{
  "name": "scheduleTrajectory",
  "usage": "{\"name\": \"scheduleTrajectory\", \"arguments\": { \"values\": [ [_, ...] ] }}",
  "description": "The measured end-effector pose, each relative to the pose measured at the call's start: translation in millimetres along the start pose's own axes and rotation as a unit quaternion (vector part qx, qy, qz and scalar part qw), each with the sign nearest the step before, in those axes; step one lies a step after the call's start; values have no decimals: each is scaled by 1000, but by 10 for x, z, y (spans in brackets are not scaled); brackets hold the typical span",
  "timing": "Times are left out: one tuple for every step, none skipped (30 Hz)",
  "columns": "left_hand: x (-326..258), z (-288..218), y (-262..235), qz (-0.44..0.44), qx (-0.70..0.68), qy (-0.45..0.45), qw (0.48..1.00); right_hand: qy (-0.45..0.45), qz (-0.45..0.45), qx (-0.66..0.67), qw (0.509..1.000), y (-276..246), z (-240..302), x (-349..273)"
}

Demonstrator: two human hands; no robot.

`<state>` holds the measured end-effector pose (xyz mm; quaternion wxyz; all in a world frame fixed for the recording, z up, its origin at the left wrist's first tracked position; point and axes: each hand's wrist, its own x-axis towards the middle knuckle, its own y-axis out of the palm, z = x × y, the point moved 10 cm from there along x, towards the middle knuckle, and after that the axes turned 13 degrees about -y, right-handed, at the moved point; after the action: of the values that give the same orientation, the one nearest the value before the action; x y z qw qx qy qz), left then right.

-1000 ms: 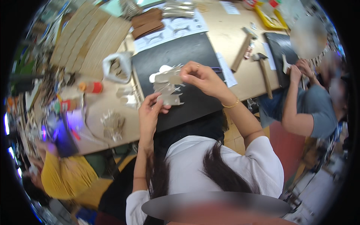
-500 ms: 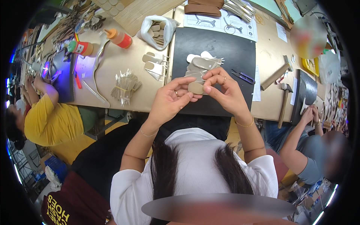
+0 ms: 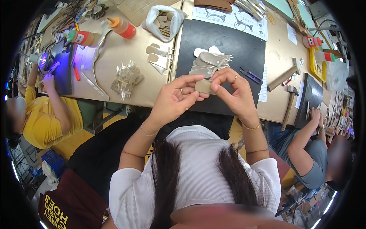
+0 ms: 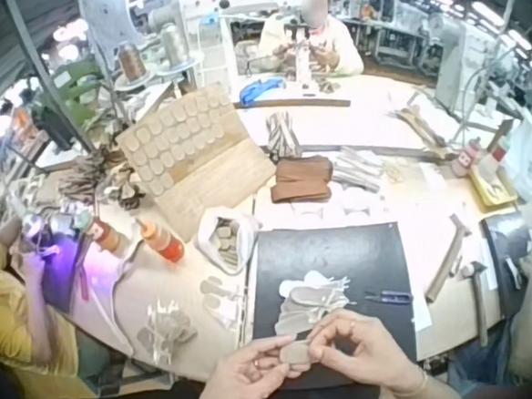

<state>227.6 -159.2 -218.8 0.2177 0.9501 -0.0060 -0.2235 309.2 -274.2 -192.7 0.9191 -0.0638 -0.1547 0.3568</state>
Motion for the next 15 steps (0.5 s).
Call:
{"name": "scheduleTrajectory", "arguments": {
  "values": [
    [-4, -2, 4, 0, 1, -1, 1000, 2, 2, -2, 1000, 2, 2, 1],
    [-7, -8, 10, 1, 0, 1, 1000, 4, 3, -4, 1000, 3, 3, 2],
    [-8, -11, 13, -1, 2, 1, 1000, 5, 4, -9, 1000, 2, 6, 3],
    [-9, -18, 18, -3, 2, 4, 1000, 4, 5, -6, 1000, 3, 11, 6],
    [-10, -25, 22, -3, 2, 6, 1000, 3, 5, -6, 1000, 3, 17, 10],
    [-12, -33, 26, -4, 3, 8, 1000, 3, 5, -9, 1000, 0, 22, 12],
    [-13, -39, 29, -5, 5, 11, 1000, 1, 5, -8, 1000, 0, 32, 14],
    [-14, -44, 33, -5, 6, 13, 1000, 0, 5, -9, 1000, -2, 41, 14],
    [-14, -43, 30, -9, 9, 12, 1000, 0, 4, -13, 1000, -6, 48, 13],
    [-14, -42, 26, -13, 12, 12, 1000, -1, 4, -14, 1000, -7, 56, 12],
    [-15, -43, 24, -16, 10, 14, 1000, 0, 3, -17, 1000, -8, 63, 7],
    [-11, -33, 15, -25, 15, 12, 1000, 0, 3, -24, 1000, -9, 68, 4],
    [-6, -28, 7, -32, 16, 13, 999, 2, 2, -18, 1000, -4, 67, 0],
    [-5, -22, -2, -39, 17, 15, 999, 4, 2, -15, 1000, 0, 66, -3],
    [-10, -21, -2, -43, 15, 19, 999, 6, 2, -12, 1000, 4, 65, -6]
  ]
}}
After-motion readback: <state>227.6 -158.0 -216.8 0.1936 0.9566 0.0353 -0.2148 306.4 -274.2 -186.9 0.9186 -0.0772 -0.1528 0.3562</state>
